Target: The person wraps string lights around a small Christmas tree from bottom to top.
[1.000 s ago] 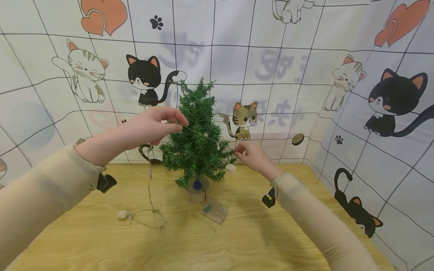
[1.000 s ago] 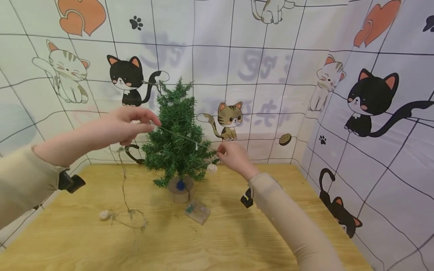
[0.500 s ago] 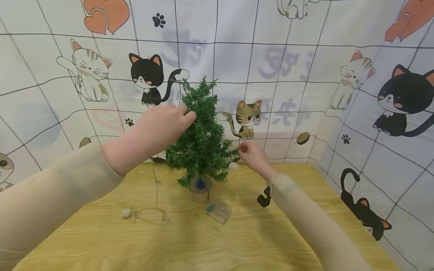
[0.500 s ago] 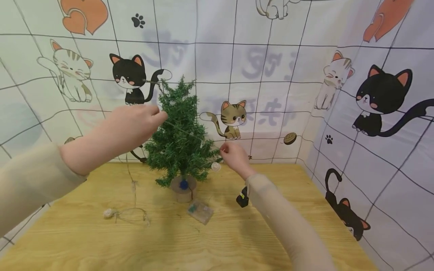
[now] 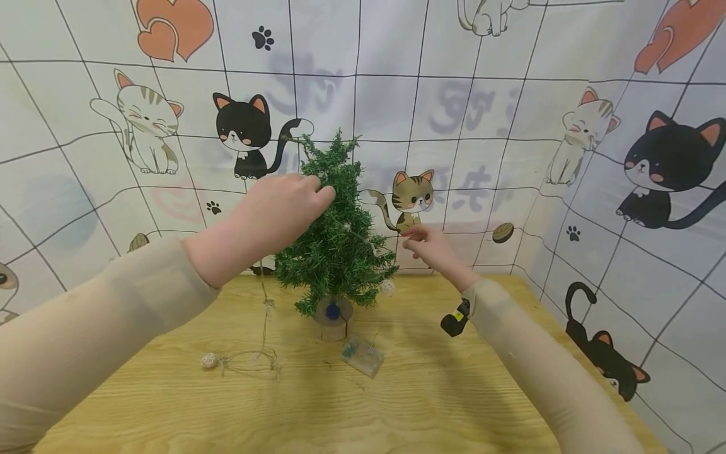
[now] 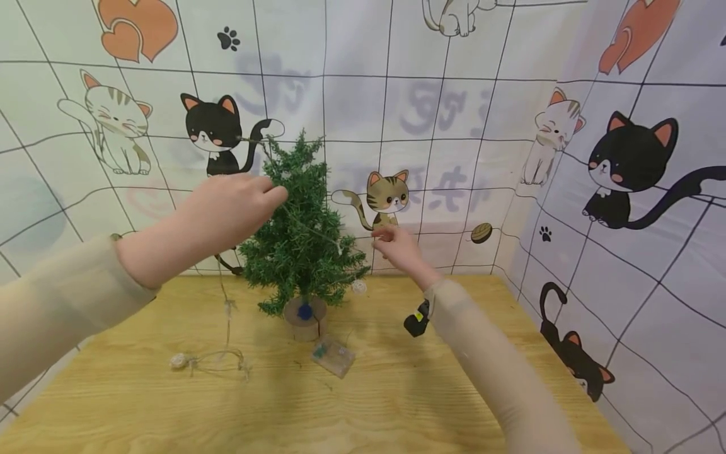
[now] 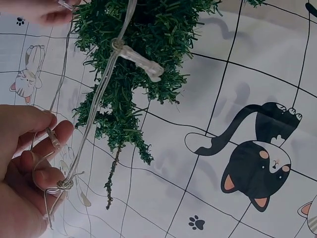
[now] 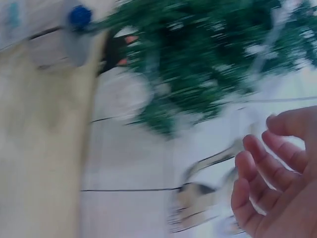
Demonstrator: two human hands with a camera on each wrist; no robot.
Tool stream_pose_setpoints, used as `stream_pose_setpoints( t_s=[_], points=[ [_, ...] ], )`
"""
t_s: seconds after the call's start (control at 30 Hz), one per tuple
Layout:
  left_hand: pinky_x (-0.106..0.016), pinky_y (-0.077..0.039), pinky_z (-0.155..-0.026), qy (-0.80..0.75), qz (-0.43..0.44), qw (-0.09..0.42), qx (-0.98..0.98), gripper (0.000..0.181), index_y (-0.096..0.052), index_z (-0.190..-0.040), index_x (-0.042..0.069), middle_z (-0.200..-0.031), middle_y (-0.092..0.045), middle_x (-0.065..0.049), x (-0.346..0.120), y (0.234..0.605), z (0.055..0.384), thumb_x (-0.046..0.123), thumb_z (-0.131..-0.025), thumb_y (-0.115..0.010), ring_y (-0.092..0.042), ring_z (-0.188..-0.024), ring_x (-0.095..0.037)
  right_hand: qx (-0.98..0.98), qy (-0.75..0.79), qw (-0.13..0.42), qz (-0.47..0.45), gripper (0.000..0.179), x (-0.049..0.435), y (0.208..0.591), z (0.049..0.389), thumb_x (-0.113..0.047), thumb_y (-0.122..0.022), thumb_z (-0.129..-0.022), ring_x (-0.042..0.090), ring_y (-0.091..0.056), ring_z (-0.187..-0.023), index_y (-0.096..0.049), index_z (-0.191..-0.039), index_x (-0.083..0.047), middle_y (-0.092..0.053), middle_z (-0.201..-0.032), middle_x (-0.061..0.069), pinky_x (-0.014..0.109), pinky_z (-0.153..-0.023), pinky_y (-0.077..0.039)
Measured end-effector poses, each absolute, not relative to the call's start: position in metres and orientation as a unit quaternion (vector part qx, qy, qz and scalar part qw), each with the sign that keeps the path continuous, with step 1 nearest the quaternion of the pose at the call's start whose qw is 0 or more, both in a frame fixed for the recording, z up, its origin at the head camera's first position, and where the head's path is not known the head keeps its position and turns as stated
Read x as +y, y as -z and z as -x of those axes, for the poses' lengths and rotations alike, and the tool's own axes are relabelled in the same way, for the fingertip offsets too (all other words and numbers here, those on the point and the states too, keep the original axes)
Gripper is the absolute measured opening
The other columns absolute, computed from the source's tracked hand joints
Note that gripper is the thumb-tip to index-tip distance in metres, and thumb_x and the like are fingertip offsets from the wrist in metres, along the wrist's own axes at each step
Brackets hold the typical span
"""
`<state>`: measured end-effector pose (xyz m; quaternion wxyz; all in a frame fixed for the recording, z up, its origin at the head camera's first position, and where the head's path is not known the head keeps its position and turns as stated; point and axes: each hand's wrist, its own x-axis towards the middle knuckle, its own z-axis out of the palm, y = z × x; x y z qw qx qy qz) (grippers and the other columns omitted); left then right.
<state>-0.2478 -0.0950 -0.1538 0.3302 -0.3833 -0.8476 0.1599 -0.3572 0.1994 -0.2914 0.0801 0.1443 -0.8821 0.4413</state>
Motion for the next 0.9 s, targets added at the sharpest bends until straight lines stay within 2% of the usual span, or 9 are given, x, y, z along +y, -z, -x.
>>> stream_pose_setpoints(
  t_s=[0.13,0.3,0.47,0.57,0.67,0.8,0.9],
  points=[
    [-0.032,-0.038,-0.044,-0.159,0.378,0.328,-0.851,0.018,-0.057,-0.091,0.003,-0.068,-0.047,-0.005,-0.093,0.152,0.246,-0.014,-0.085,-0.057,-0.044,-0.054,-0.021,-0.875,-0.413,0.128,-0.219,0.031,0.192,0.246,0.337,-0.018,-0.058,-0.097,0.026,-0.062,-0.090,-0.061,-0.124,-0.004,-0.064,-0.116,0.013,0.035,-0.070,-0.049],
    [-0.032,-0.044,-0.045,-0.172,0.389,0.336,-0.840,0.014,-0.059,-0.096,0.001,-0.072,-0.055,-0.008,-0.091,0.154,0.247,-0.010,-0.087,-0.061,-0.051,-0.056,-0.022,-0.876,-0.287,0.199,-0.332,0.034,0.169,0.204,0.308,-0.025,-0.061,-0.097,0.019,-0.059,-0.102,-0.060,-0.128,-0.012,-0.062,-0.121,0.003,0.036,-0.071,-0.049],
    [-0.029,-0.044,-0.043,-0.195,0.417,0.407,-0.789,0.009,-0.060,-0.093,0.001,-0.074,-0.059,-0.010,-0.091,0.160,0.251,-0.004,-0.088,-0.065,-0.054,-0.056,-0.023,-0.865,-0.192,0.231,-0.401,0.042,0.143,0.190,0.289,-0.027,-0.063,-0.096,0.022,-0.059,-0.108,-0.057,-0.132,-0.009,-0.062,-0.126,0.006,0.035,-0.081,-0.048],
    [-0.026,-0.039,-0.042,-0.216,0.439,0.468,-0.736,0.007,-0.061,-0.089,0.000,-0.069,-0.056,-0.009,-0.093,0.165,0.254,0.003,-0.090,-0.067,-0.050,-0.052,-0.020,-0.866,-0.188,0.231,-0.401,0.042,0.129,0.191,0.285,-0.028,-0.064,-0.095,0.021,-0.060,-0.106,-0.059,-0.131,-0.009,-0.064,-0.123,0.006,0.035,-0.084,-0.048],
    [-0.024,-0.034,-0.042,-0.236,0.453,0.508,-0.694,0.016,-0.061,-0.088,0.000,-0.067,-0.054,-0.007,-0.093,0.170,0.256,0.014,-0.093,-0.067,-0.046,-0.049,-0.016,-0.867,-0.170,0.252,-0.396,0.034,0.119,0.195,0.285,-0.028,-0.066,-0.094,0.020,-0.063,-0.097,-0.065,-0.123,-0.011,-0.068,-0.113,0.005,0.032,-0.078,-0.050],
    [-0.023,-0.035,-0.044,-0.243,0.460,0.525,-0.673,0.021,-0.063,-0.090,-0.001,-0.068,-0.055,-0.006,-0.095,0.177,0.257,0.020,-0.094,-0.066,-0.047,-0.050,-0.015,-0.867,-0.132,0.281,-0.390,0.017,0.109,0.199,0.286,-0.026,-0.065,-0.094,0.016,-0.062,-0.078,-0.073,-0.101,-0.012,-0.070,-0.092,0.002,0.029,-0.066,-0.048],
    [-0.025,-0.040,-0.046,-0.195,0.455,0.502,-0.709,0.011,-0.063,-0.097,-0.002,-0.069,-0.057,-0.007,-0.099,0.182,0.255,0.008,-0.092,-0.066,-0.051,-0.053,-0.019,-0.866,-0.116,0.300,-0.384,0.014,0.107,0.197,0.286,-0.021,-0.064,-0.095,0.014,-0.059,-0.071,-0.074,-0.094,-0.012,-0.068,-0.084,0.000,0.028,-0.063,-0.047]
  ],
)
